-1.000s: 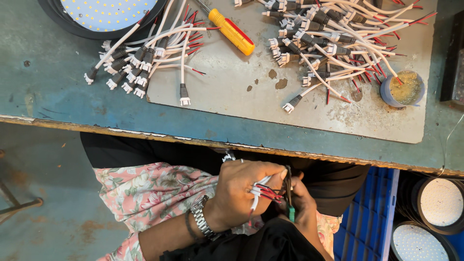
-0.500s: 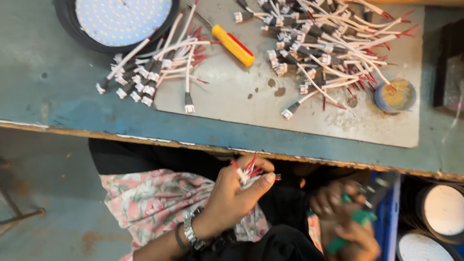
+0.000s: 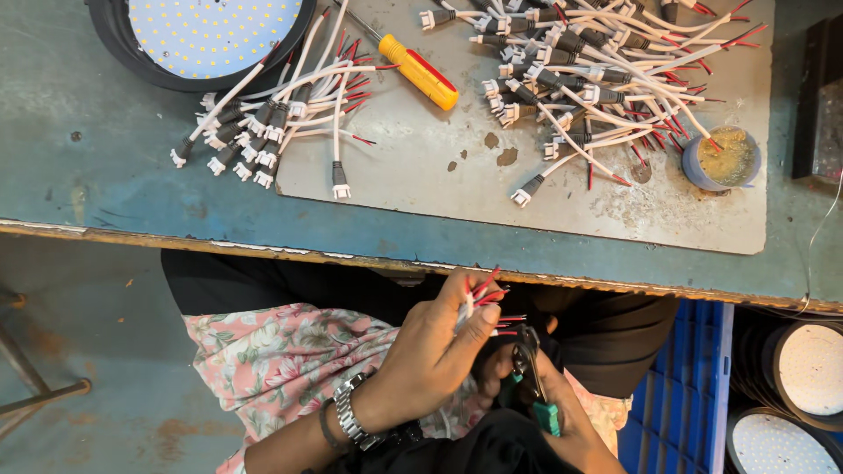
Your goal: The person strips the insulation from the ends of multiple white wires with red and black conductors using wire cutters. They gather the wires into a bundle, strip each end, and place the finished wires on the table.
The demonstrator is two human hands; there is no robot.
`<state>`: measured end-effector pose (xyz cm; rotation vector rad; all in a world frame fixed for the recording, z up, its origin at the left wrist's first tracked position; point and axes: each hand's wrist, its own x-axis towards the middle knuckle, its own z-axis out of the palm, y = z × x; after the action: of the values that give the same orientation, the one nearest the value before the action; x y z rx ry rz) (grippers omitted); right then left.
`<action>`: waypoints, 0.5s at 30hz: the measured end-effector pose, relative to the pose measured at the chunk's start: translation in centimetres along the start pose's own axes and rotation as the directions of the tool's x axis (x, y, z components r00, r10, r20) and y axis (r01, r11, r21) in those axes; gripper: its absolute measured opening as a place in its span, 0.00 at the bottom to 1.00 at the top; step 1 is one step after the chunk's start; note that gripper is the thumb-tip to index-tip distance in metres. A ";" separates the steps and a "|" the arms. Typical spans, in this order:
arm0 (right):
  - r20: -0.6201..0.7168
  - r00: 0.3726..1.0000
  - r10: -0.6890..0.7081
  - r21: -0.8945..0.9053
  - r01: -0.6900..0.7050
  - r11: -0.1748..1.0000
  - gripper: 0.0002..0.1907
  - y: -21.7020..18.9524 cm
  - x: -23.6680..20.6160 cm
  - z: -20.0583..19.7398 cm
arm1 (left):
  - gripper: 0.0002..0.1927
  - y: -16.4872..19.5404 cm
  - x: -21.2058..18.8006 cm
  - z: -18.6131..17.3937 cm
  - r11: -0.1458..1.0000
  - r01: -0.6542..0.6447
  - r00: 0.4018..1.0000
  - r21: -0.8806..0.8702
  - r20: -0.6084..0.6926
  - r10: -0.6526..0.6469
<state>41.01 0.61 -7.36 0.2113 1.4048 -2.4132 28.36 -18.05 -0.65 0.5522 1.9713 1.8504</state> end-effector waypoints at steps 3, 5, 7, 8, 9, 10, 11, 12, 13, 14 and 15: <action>-0.030 0.997 0.070 0.081 -0.068 0.994 0.21 -0.2 0.2 0.6 | 0.18 0.1 0.2 -0.1 0.995 0.100 0.993 0.000 0.059 -0.100; -0.104 0.986 0.133 0.078 -0.125 0.989 0.26 -0.6 0.4 1.1 | 0.18 0.1 0.3 -0.1 0.979 0.202 0.974 -0.033 0.109 -0.198; -0.191 0.964 0.185 0.053 -0.178 0.983 0.38 -1.1 0.9 1.3 | 0.19 -0.1 0.4 -0.1 0.960 0.271 0.954 -0.075 0.154 -0.257; -0.164 0.970 0.179 0.102 -0.163 0.981 0.42 -1.2 1.3 1.2 | 0.18 -0.2 0.5 -0.1 0.969 0.231 0.966 -0.085 0.142 -0.217; -0.138 0.976 0.171 0.152 -0.150 0.977 0.46 -1.2 1.7 0.9 | 0.16 -0.3 0.5 0.0 0.977 0.190 0.976 -0.093 0.128 -0.178; -0.110 0.980 0.163 0.203 -0.138 0.969 0.50 -1.1 2.0 0.6 | 0.15 -0.4 0.5 0.0 0.984 0.149 0.984 -0.101 0.114 -0.138; -0.124 0.980 0.158 0.162 -0.137 0.977 0.51 -1.0 2.3 0.2 | 0.16 -0.5 0.5 0.0 0.984 0.125 0.987 -0.124 0.112 -0.111; -0.136 0.979 0.151 0.120 -0.135 0.983 0.53 -0.7 2.4 -0.1 | 0.16 -0.7 0.5 0.1 0.984 0.099 0.991 -0.147 0.109 -0.084; -0.147 0.978 0.145 0.078 -0.134 0.988 0.55 -0.5 2.4 -0.4 | 0.17 -0.8 0.4 0.0 0.983 0.074 0.993 -0.169 0.104 -0.057; -0.087 0.991 0.100 0.090 -0.092 0.992 0.49 -0.2 2.3 -0.6 | 0.16 -1.0 0.4 0.0 0.954 0.168 0.982 -0.250 0.123 -0.141; -0.025 0.998 0.054 0.106 -0.051 0.993 0.43 0.0 2.1 -0.6 | 0.16 -1.1 0.4 -0.1 0.909 0.260 0.964 -0.327 0.148 -0.222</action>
<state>39.06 0.71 -8.30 0.3059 1.2680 -2.4520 27.90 -18.01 -1.78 0.2792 1.5201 1.9026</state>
